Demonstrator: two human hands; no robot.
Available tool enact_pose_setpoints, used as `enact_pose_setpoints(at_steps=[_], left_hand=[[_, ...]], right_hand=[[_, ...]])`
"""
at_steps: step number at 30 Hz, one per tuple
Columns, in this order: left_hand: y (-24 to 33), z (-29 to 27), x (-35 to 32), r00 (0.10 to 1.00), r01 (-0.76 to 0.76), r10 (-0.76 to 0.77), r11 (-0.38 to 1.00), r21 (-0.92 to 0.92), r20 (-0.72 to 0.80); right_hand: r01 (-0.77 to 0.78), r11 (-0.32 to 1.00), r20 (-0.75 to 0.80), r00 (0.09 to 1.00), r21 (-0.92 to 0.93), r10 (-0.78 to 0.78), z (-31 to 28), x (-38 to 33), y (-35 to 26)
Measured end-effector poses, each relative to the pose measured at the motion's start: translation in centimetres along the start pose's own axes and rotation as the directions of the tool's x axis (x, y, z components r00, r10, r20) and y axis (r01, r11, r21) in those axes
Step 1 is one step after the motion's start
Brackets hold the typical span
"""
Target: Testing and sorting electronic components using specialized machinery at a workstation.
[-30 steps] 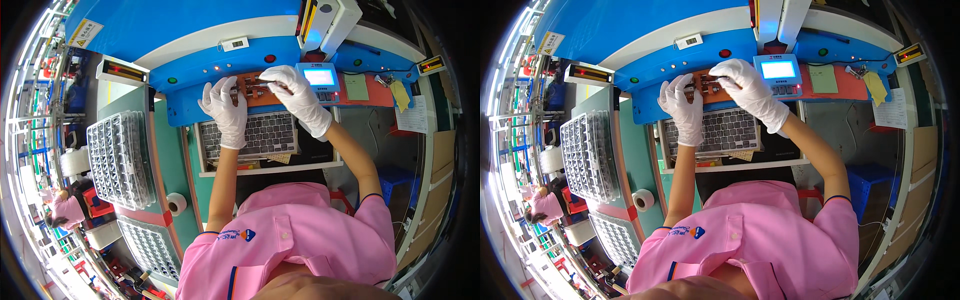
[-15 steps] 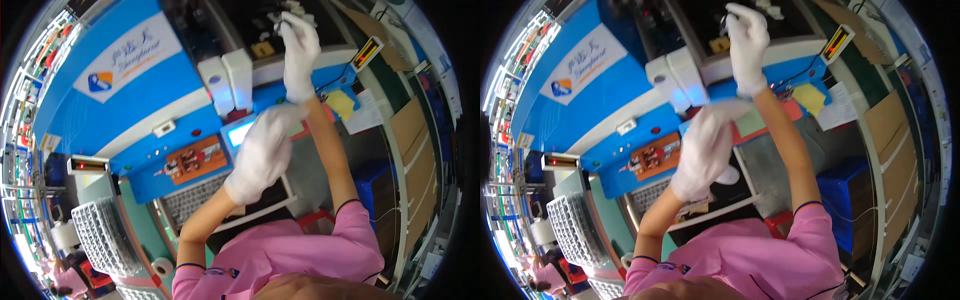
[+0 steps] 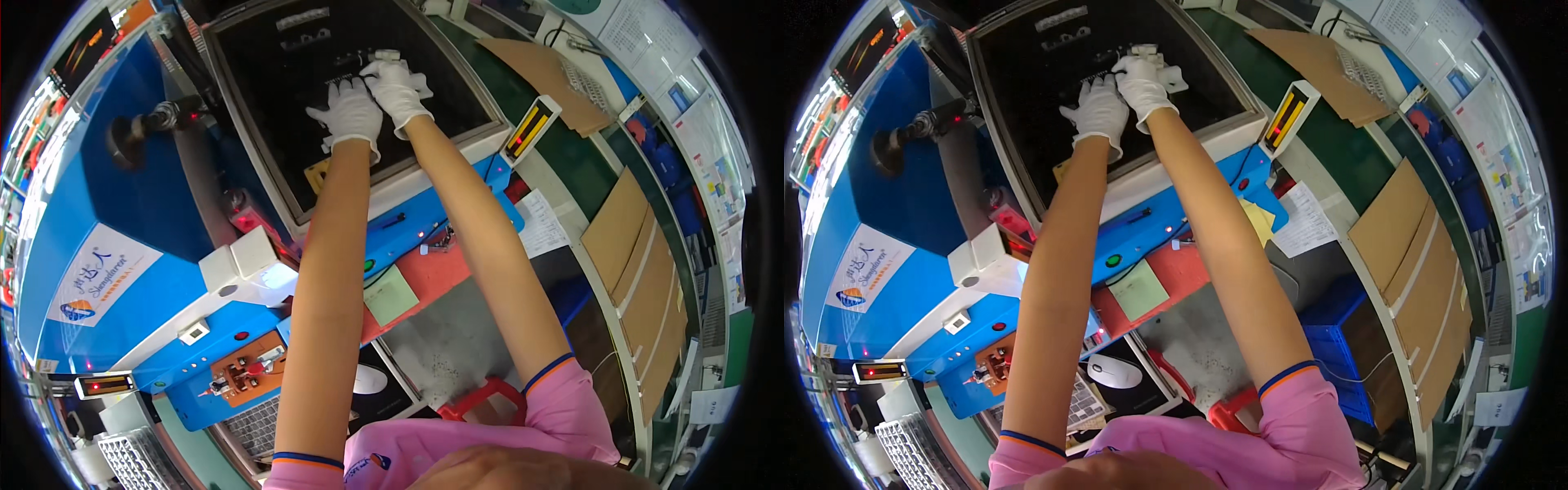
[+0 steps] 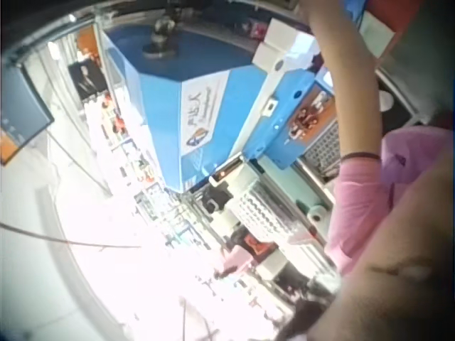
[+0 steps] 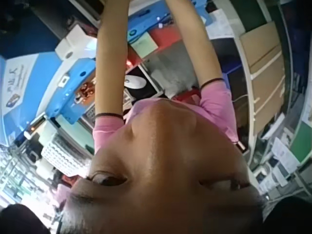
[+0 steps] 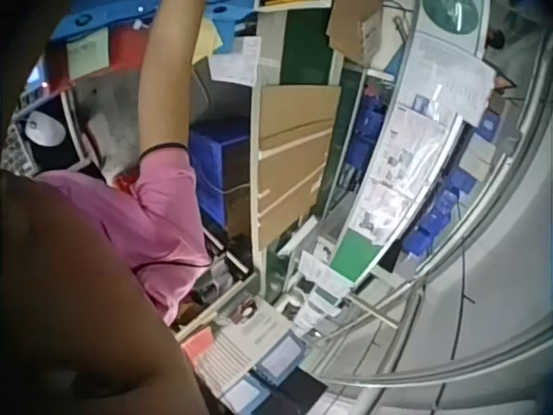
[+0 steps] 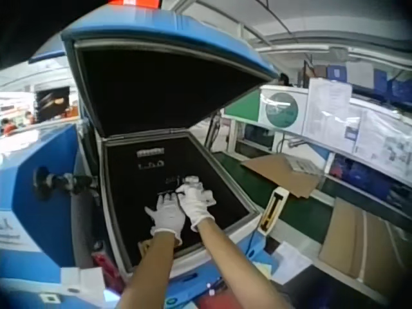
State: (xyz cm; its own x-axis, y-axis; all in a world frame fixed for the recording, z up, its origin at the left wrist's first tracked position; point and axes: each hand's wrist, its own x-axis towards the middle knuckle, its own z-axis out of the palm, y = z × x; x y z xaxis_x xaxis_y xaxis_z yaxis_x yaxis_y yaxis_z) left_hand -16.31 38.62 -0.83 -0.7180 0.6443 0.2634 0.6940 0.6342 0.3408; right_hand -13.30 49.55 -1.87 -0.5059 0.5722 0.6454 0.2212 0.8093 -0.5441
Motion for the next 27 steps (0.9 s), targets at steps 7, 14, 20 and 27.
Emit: enact_pose_setpoints(at_steps=[7, 14, 20, 27], left_hand=[[-0.7, -1.6, 1.3, 0.997, -0.073, 0.071, 0.996, -0.051, -0.032], [0.6, -9.7, -6.6, 0.758, -0.48, -0.422, 0.154, -0.864, -0.497], [-4.9, -10.5, -25.1, 0.915, -0.373, 0.393, 0.731, -0.572, -0.094], [-11.4, -9.9, -28.1, 0.606, -0.742, 0.719, 0.665, -0.082, 0.341]], right_hand=[[-0.086, 0.996, 0.139, 0.987, 0.015, 0.083, -0.9, 0.3, -1.4], [-0.143, 0.977, 0.338, 0.938, 0.159, 0.082, 0.1, 0.8, -0.8], [-0.045, 0.994, 0.308, 0.951, 0.1, 0.012, 0.5, 0.4, -0.7], [0.264, 0.954, 0.311, 0.927, -0.145, -0.209, -0.6, 0.2, -1.7]])
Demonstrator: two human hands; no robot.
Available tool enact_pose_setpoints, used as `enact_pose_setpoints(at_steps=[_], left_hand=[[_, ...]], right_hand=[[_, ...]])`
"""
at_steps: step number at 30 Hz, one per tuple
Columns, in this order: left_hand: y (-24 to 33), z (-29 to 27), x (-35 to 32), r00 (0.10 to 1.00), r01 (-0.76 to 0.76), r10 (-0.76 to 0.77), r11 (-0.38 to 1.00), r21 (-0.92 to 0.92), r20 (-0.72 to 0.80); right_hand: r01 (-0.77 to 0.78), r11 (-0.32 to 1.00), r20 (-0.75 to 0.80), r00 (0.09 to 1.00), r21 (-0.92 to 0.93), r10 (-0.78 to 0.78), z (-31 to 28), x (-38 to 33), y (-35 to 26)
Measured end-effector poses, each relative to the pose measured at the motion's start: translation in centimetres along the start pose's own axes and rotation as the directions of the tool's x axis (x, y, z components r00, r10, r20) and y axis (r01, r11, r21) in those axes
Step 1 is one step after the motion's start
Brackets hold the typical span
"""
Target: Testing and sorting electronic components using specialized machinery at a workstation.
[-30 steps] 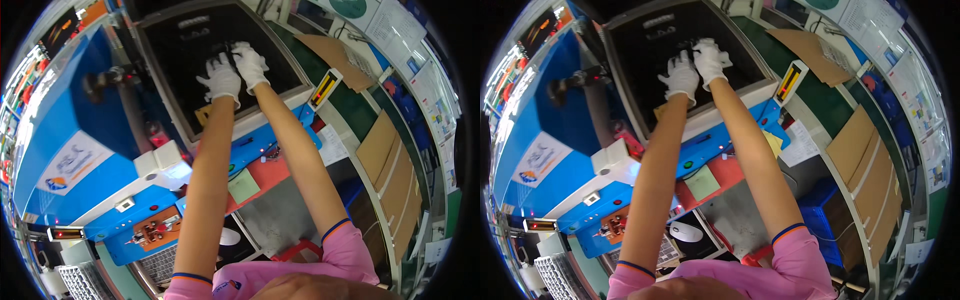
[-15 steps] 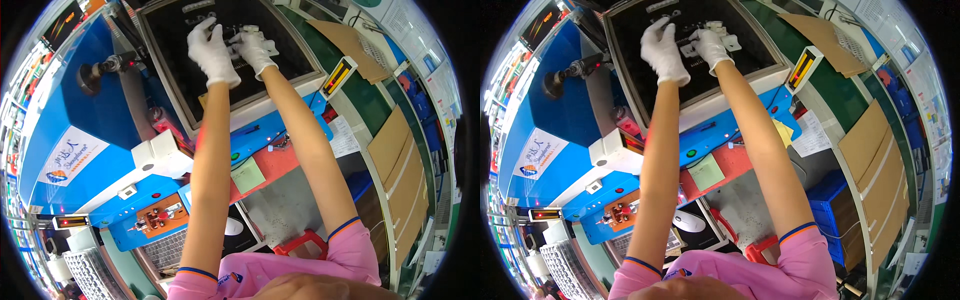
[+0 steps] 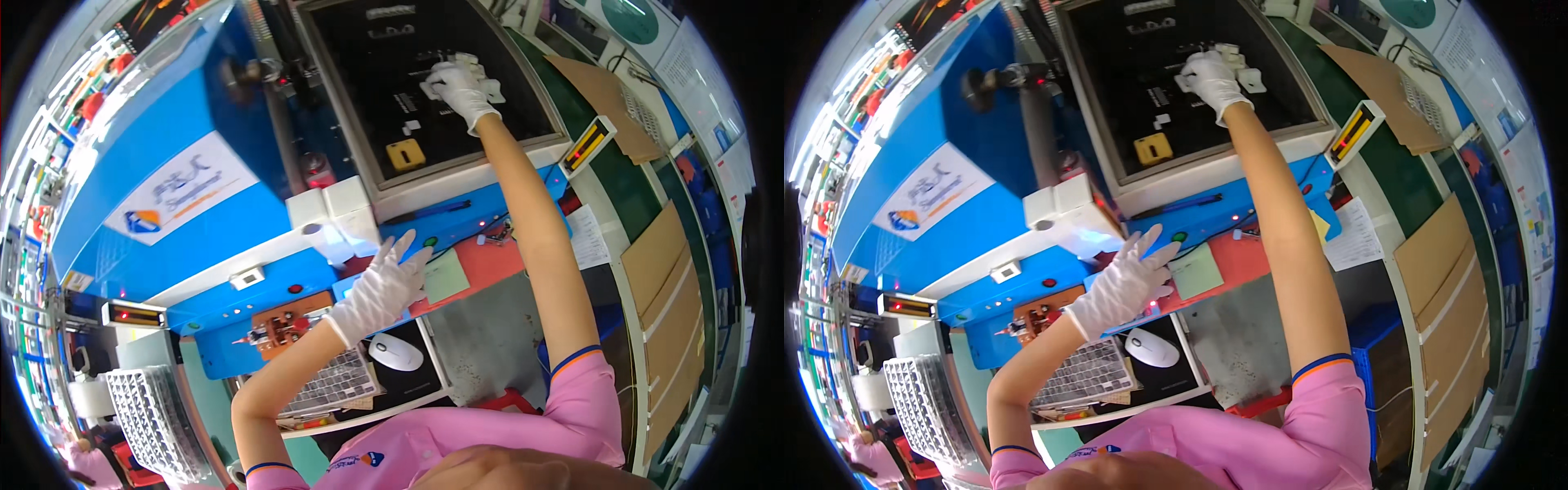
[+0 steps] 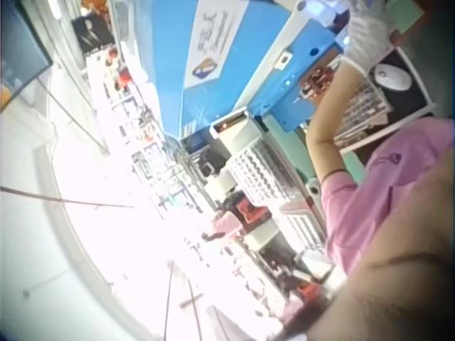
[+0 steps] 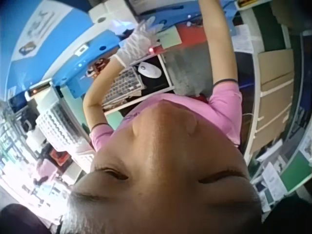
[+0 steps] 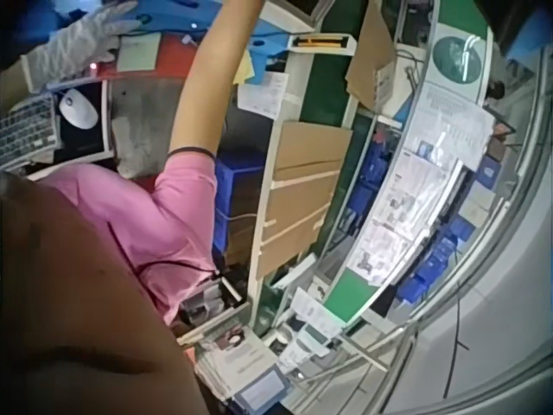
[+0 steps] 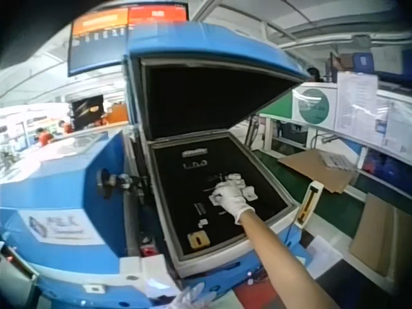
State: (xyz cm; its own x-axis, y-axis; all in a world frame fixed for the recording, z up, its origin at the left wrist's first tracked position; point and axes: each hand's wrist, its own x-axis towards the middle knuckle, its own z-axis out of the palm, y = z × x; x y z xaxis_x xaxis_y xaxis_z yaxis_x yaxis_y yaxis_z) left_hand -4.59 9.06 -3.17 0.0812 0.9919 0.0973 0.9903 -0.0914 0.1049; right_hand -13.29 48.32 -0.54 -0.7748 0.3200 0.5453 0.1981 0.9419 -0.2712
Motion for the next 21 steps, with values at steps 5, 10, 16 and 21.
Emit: enact_pose_setpoints(at_steps=[5, 10, 16, 21], left_hand=[[1.4, 1.4, 1.2, 0.989, 0.065, -0.093, 0.973, 0.22, 0.118], [2.2, 3.4, 2.0, 0.987, 0.155, -0.158, 0.947, 0.28, -0.015], [2.2, 4.2, 3.1, 0.966, 0.235, -0.254, 0.943, 0.236, 0.053], [2.5, 4.7, 3.9, 0.958, 0.207, -0.252, 0.937, 0.28, 0.137]], right_hand=[[-0.129, 0.978, 0.333, 0.926, -0.164, 0.178, -2.1, -1.0, -2.2], [-0.006, 0.994, -0.232, 0.972, 0.108, 0.031, -9.2, -5.3, -4.7], [-0.333, 0.915, -0.589, 0.701, 0.23, 0.403, -11.0, -22.5, -4.5], [-0.308, 0.659, -0.293, 0.713, 0.686, 0.637, -6.2, -29.2, -2.5]])
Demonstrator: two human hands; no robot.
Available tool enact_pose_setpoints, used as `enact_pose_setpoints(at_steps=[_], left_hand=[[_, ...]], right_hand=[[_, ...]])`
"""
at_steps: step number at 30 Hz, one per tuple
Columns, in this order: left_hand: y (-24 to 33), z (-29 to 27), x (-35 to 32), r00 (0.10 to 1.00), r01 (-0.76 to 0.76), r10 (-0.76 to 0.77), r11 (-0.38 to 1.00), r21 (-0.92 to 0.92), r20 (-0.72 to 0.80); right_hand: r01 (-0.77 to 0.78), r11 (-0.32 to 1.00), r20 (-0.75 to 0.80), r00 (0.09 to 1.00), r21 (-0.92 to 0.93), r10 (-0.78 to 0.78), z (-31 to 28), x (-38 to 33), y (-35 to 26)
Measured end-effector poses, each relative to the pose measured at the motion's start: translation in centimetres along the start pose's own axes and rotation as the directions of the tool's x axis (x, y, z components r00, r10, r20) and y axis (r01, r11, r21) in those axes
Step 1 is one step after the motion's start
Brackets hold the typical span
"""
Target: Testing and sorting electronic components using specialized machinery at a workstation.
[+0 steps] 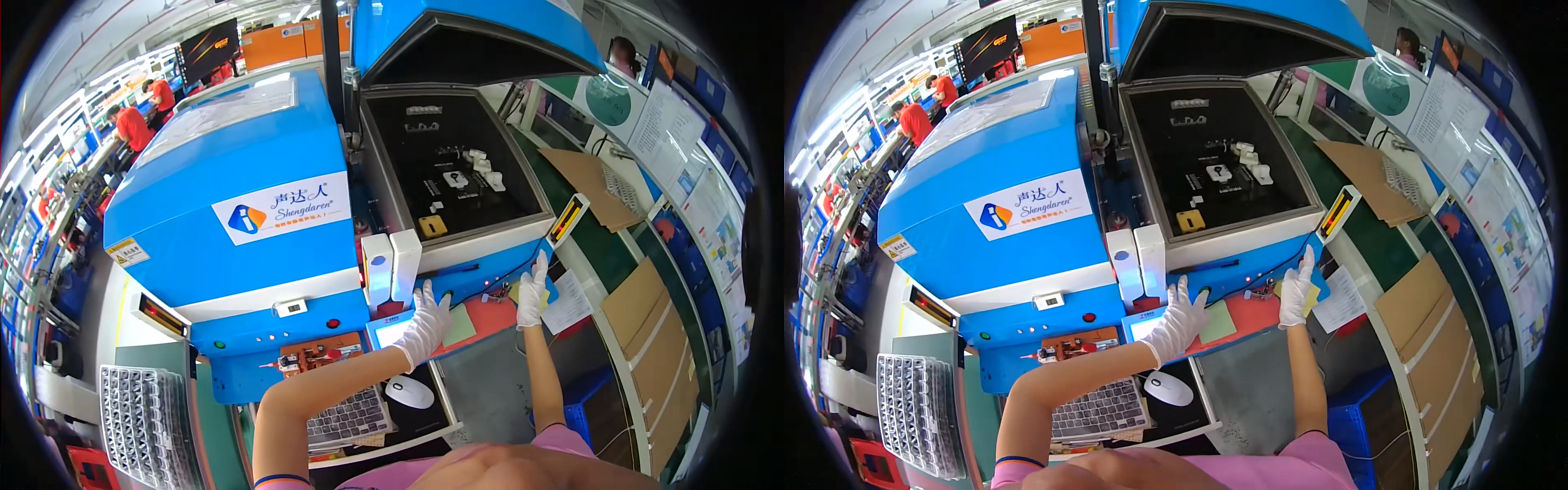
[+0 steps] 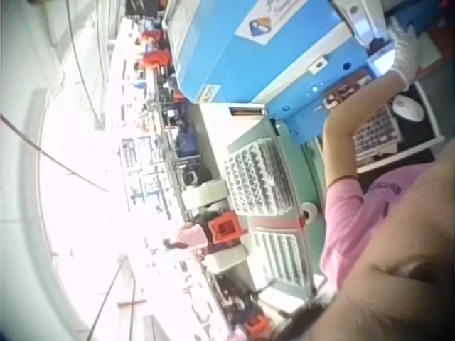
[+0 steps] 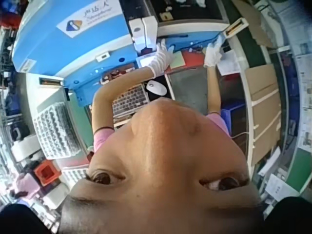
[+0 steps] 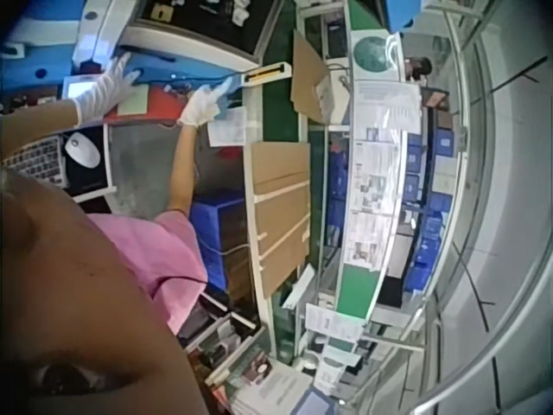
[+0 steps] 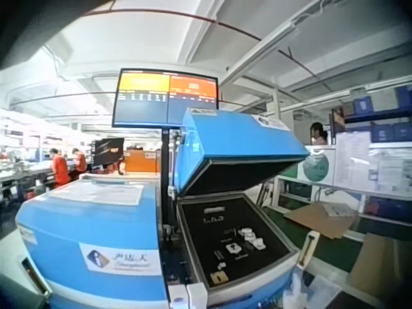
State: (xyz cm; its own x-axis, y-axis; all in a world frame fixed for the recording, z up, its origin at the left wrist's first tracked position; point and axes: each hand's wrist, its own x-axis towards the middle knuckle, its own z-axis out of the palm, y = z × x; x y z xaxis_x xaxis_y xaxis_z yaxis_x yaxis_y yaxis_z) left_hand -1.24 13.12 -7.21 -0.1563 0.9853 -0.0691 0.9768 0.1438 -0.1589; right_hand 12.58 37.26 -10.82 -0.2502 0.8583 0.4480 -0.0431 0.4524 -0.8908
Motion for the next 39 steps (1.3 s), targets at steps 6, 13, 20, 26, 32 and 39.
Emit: enact_pose_setpoints(at_steps=[6, 13, 20, 26, 32, 39], left_hand=[[0.0, -1.3, 0.0, 1.0, 0.0, 0.0, 1.0, -0.007, 0.013], [2.1, -2.8, -7.7, 0.824, -0.314, -0.036, 0.803, -0.508, -0.566], [7.3, -1.5, -17.2, 0.874, -0.297, -0.258, 0.385, -0.874, -0.411], [7.9, -1.5, -22.1, 0.856, -0.22, -0.398, 0.295, -0.93, -0.329], [3.3, 0.8, -25.5, 0.851, -0.032, -0.481, 0.352, -0.935, -0.21], [3.5, 0.7, -29.7, 0.702, 0.286, -0.633, -0.17, -0.943, 0.327]], right_hand=[[-0.115, 0.99, -0.124, 0.987, -0.077, 0.105, 1.2, 1.4, -0.5], [-0.083, 0.879, -0.03, 0.993, 0.47, 0.11, 3.0, -6.5, -13.1], [-0.182, 0.851, 0.503, 0.858, 0.492, -0.108, 8.2, -17.7, -18.7], [-0.32, 0.876, 0.791, 0.602, 0.36, -0.105, 11.1, -21.6, -21.4], [0.541, 0.781, 0.803, 0.29, 0.311, -0.521, 18.1, -24.2, -19.1], [0.643, 0.712, 0.794, 0.259, 0.283, -0.55, 18.9, -23.2, -17.3]])
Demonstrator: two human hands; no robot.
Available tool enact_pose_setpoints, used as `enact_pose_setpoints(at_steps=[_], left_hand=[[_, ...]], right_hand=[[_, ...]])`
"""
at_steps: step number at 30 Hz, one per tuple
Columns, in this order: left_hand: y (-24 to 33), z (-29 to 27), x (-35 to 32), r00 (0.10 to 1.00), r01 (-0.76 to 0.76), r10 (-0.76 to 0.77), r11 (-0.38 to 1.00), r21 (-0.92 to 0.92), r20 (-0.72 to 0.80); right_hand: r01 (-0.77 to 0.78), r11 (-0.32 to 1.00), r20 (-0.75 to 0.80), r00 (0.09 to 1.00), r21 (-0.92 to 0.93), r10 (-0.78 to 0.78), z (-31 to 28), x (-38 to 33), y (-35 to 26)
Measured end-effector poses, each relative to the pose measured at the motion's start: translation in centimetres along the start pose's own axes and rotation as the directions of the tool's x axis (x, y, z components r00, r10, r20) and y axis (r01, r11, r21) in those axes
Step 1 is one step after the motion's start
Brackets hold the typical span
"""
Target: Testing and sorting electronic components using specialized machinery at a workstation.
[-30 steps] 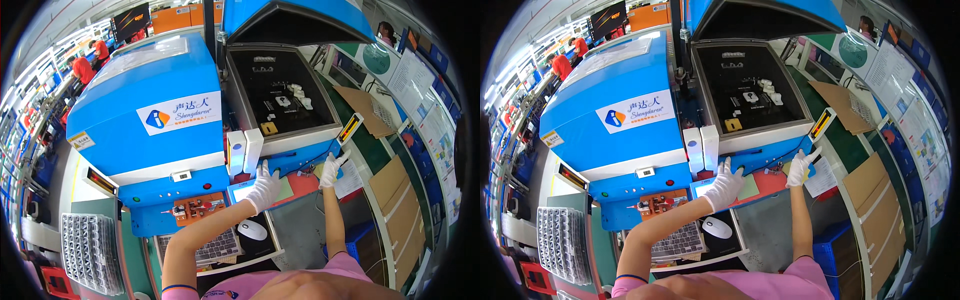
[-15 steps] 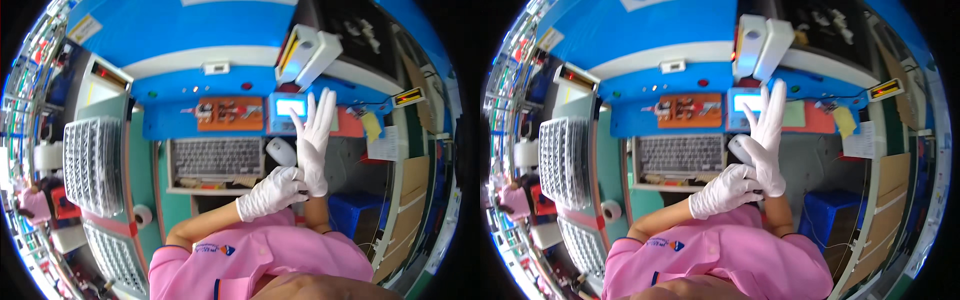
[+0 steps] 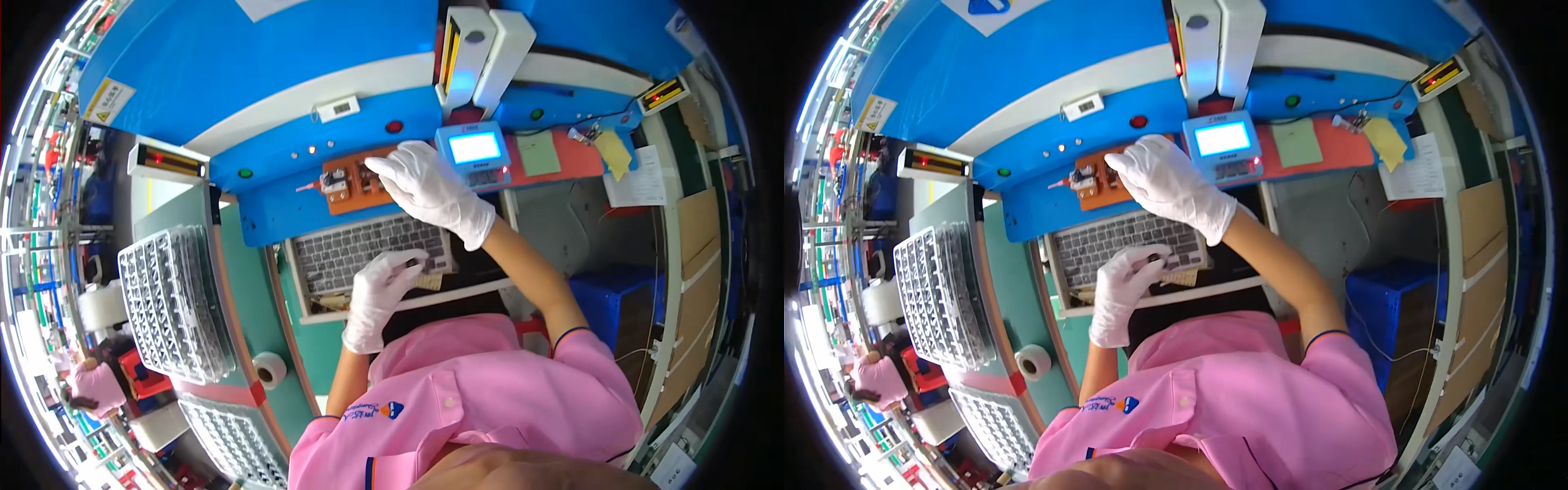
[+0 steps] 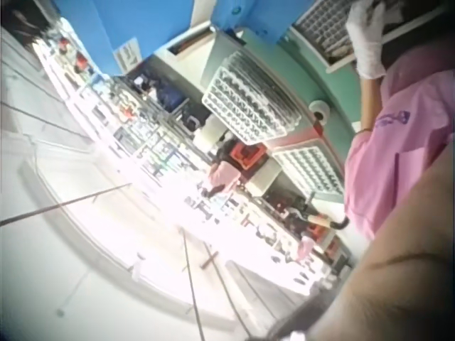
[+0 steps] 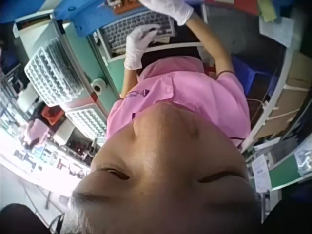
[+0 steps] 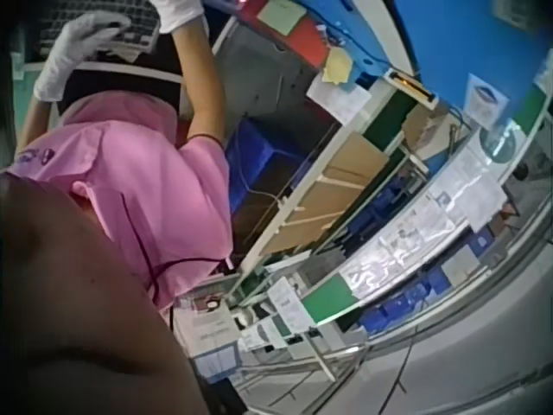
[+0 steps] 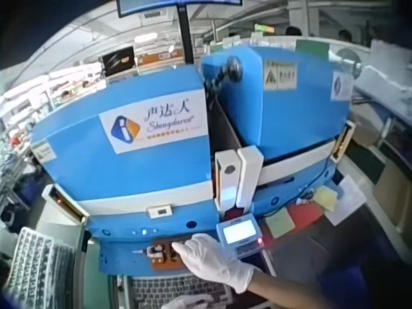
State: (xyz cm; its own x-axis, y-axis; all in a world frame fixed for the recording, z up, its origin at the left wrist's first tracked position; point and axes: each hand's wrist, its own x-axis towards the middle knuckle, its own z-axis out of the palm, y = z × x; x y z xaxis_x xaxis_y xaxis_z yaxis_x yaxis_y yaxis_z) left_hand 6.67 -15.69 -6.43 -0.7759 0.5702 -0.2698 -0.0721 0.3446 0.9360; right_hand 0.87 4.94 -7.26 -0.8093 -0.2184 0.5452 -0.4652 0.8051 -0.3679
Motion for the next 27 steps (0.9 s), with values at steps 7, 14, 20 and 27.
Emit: enact_pose_setpoints(at_steps=[7, 14, 20, 27], left_hand=[[-1.7, -2.2, 1.8, 0.897, -0.247, 0.044, 0.874, -0.417, -0.44], [-3.3, -4.9, 2.7, 0.862, -0.239, 0.029, 0.904, -0.355, -0.506], [-2.7, -4.9, 3.7, 0.814, -0.246, 0.02, 0.917, -0.314, -0.581], [-1.2, -4.4, 9.5, 0.453, -0.358, 0.497, 0.862, 0.359, -0.74]], right_hand=[[-0.083, 0.952, 0.227, 0.962, -0.296, 0.154, -2.4, 2.7, -0.9], [0.307, 0.896, 0.189, 0.948, -0.321, -0.257, 5.2, 5.1, -2.5], [0.335, 0.922, 0.136, 0.94, -0.197, -0.312, 7.5, 5.0, -0.7], [0.171, 0.983, -0.032, 0.985, 0.066, -0.169, 2.6, 4.4, -0.2]])
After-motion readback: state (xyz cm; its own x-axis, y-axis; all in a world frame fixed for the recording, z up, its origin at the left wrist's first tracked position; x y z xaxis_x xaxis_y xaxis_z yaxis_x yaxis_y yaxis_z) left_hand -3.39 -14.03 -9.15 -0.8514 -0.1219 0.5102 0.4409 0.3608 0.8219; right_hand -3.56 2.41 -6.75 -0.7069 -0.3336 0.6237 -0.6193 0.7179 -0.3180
